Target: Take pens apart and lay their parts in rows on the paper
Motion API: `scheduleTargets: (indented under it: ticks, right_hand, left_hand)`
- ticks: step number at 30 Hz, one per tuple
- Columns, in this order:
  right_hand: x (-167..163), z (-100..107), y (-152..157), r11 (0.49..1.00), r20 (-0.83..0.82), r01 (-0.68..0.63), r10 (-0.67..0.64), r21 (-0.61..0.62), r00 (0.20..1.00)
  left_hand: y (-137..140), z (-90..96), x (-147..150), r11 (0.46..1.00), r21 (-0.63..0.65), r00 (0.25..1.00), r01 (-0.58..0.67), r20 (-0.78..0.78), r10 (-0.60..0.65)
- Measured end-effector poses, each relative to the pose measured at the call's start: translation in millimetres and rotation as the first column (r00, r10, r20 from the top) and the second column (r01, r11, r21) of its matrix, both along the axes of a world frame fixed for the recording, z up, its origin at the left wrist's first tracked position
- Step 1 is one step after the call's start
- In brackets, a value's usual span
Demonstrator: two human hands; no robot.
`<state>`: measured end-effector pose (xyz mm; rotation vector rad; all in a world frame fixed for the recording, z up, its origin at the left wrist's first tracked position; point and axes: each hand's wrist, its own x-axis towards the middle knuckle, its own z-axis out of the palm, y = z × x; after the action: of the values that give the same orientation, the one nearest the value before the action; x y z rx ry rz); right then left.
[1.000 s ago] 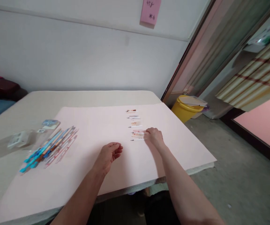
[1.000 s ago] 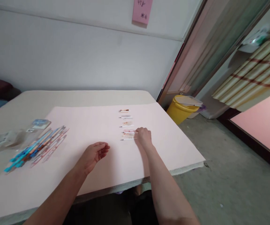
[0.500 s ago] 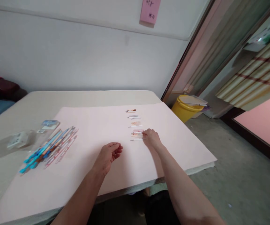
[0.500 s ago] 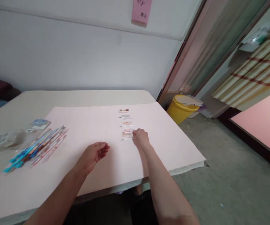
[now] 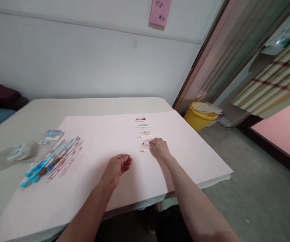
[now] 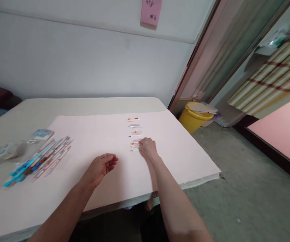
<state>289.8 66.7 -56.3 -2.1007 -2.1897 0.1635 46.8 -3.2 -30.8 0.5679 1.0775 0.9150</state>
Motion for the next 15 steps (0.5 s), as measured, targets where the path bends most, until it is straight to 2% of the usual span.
scheduleTargets:
  ticks: [15]
  right_hand:
    - [-19.4,-4.0,-0.9,1.000,-0.001,-0.015,0.015,0.013,1.000]
  left_hand:
    - [-1.6,6.2,5.9,1.000,-0.001,1.000,-0.007,0.008,0.007]
